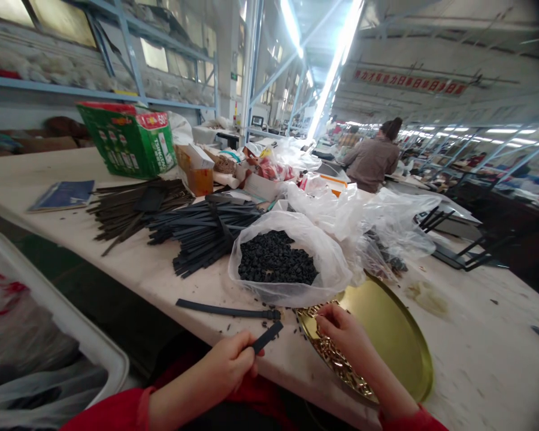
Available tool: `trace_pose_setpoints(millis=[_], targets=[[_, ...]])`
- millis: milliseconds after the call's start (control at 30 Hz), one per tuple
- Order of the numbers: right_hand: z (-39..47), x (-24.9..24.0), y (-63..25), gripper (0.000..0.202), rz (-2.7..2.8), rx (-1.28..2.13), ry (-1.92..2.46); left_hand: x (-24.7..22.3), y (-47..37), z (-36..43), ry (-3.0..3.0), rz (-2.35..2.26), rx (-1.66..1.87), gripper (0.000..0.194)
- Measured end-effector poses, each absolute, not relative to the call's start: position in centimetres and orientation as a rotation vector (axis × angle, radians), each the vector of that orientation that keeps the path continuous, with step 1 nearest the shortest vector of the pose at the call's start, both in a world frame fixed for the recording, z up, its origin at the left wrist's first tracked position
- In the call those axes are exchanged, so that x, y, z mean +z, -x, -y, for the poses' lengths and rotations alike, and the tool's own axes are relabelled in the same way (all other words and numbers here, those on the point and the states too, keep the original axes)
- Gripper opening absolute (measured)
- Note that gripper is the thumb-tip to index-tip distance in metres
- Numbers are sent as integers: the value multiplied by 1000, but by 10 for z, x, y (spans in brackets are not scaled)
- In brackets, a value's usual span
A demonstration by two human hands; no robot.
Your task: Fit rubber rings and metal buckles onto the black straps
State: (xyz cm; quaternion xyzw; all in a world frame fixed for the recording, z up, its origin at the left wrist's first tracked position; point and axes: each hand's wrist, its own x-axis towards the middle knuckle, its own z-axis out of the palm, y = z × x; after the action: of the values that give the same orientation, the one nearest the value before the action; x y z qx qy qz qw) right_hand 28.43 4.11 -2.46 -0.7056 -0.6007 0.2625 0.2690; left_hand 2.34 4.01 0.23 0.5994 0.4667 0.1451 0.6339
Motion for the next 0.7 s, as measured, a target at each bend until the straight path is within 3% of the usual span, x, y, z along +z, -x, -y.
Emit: trace_pose_setpoints(millis=[200,400,700], targets=[[-4,-3,-206,15,1360,1350,1373,32,-20,-31,-1758,-953,588,20],[10,-4,-173,13,1420,1268,1267,46,-3,-9,-1890,-996,655,23],[52,32,-161,34,1593,1408,1107,69,9,30,-2039,-948,589,15]])
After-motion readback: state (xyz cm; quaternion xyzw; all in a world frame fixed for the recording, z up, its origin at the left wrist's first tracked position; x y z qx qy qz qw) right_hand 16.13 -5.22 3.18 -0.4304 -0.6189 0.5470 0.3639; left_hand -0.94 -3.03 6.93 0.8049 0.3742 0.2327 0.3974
